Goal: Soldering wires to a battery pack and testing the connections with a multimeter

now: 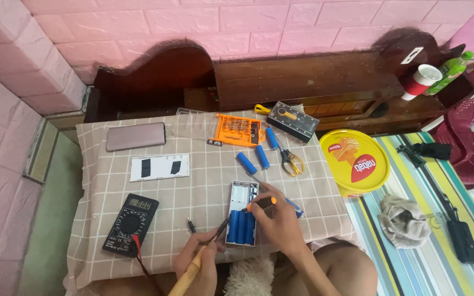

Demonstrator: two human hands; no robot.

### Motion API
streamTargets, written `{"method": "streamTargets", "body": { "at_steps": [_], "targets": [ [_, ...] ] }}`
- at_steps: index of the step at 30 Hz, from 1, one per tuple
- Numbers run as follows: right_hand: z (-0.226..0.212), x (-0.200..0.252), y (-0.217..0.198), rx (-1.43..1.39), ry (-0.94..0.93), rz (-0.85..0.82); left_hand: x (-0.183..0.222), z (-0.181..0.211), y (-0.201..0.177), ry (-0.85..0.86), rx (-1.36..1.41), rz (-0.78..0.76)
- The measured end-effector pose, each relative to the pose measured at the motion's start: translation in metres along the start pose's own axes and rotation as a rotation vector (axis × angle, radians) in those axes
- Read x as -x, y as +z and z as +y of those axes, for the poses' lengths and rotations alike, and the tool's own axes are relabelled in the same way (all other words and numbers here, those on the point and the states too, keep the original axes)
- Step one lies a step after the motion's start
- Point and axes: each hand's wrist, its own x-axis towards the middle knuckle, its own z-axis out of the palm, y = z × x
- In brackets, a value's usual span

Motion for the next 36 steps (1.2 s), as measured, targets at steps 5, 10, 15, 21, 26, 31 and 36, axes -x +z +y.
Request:
{"method": "streamTargets", "body": {
  "at_steps": [5,10,15,21,26,31,36],
  "targets": [
    [-0.009,-0.013,0.000,-0.116,0.081,-0.082,-0.001,0.000,-0.001,-0.113,0.040,-0.019],
    [0.000,-0.018,0.002,-0.155,0.123,-0.085,-0.003,-0.004,0.005,-0.226,0.163,0.035],
    [0.012,-0.019,0.003,-0.254,0.032,-0.078,-0.003,-0.010,0.006,-0.224,0.193,0.076],
    [0.009,-0.015,0.007,-0.348,0.116,-0.164,-0.007,0.012,0.006,-0.379,0.206,0.051],
    [0.006,-0.005,0.001,-0.214,0.025,-0.177,-0.014,0.028,-0.003,-0.287,0.003,-0.072],
    [0.003,0.017,0.007,-0.186,0.037,-0.127,-0.016,0.032,-0.003,-0.337,0.014,-0.120],
    [-0.013,0.041,0.007,-0.152,-0.099,-0.097,-0.011,0.040,0.007,0.153,-0.436,-0.207]
  ]
}}
